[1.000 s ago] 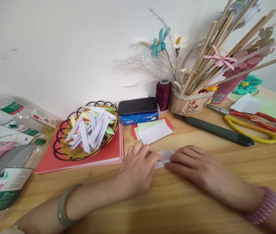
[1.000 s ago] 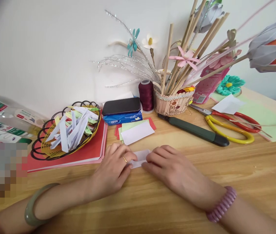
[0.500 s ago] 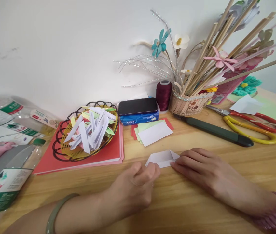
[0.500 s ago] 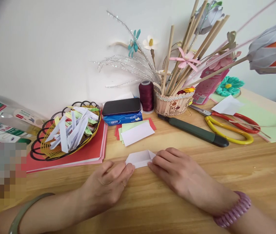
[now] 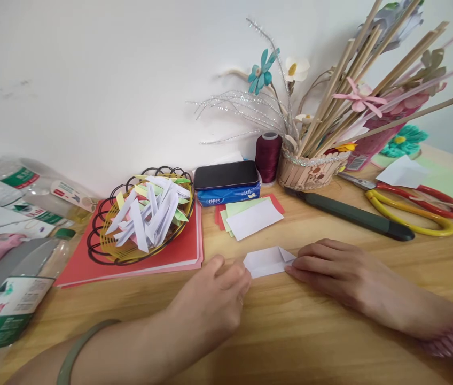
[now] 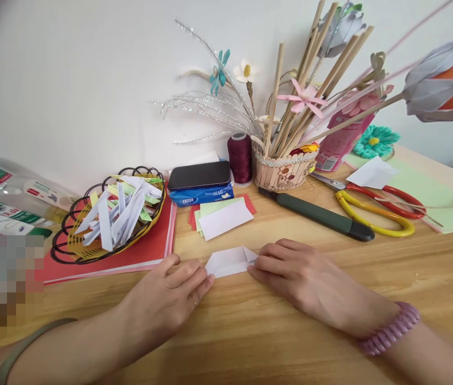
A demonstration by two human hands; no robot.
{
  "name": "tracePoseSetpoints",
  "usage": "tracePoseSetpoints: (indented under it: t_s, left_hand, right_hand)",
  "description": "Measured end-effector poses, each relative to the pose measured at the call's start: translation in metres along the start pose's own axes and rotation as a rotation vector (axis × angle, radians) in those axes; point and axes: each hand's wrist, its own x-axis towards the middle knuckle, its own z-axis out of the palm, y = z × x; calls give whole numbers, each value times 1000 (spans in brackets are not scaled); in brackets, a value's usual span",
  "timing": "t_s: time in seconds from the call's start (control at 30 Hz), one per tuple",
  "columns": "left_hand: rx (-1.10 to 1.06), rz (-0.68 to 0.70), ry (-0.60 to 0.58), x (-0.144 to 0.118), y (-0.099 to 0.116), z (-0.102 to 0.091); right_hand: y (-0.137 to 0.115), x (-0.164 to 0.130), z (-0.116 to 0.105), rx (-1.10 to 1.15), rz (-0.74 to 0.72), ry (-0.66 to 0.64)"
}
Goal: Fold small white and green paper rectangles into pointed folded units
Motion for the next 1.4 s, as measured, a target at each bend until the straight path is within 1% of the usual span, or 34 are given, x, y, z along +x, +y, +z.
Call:
tracePoseSetpoints:
  t_s: [0.17, 0.37, 0.5, 0.57, 0.7, 0.8, 0.9, 1.0, 1.07, 1.13, 1.2, 1.27, 1.4]
  left_hand:
    - [-1, -38, -23, -1, -2, -1]
    - [-9, -40, 21, 0, -5, -2]
    - [-21, -59, -23, 0, -6, -2]
    - [-25, -51, -26, -1, -6, -1]
    - [-38, -14, 26, -2, -10, 2]
    - [-44, 12, 71, -1, -13, 4]
    - [-32, 14, 115, 2, -17, 8]
    - [19, -71, 190, 4, -20, 14]
    - [39, -116, 264, 5, -20, 18]
    - [8, -124, 338, 5, -16, 21]
    - [-60, -120, 374, 6, -9, 22]
    - [-129, -139, 360, 8, -2, 22]
    - [-292, -201, 352, 12, 4, 19]
  right_hand:
    - [4, -2, -1, 3, 6, -34]
    - [7, -5, -3, 33, 26, -22]
    - [7, -5, -4, 79, 56, -27]
    - [8, -4, -6, 105, 62, -18]
    - [11, -5, -7, 166, 71, 28]
    - [12, -6, -5, 230, 117, 81]
    - [9, -5, -2, 192, 144, 86]
    - [3, -3, 1, 93, 81, 80]
    - [-3, -2, 3, 16, 34, 121]
    - [-10, 0, 5, -66, 4, 172]
    - [-18, 2, 6, -107, -10, 195]
    - [-27, 6, 7, -60, -27, 169]
    - [-42, 12, 4, 222, -114, 20]
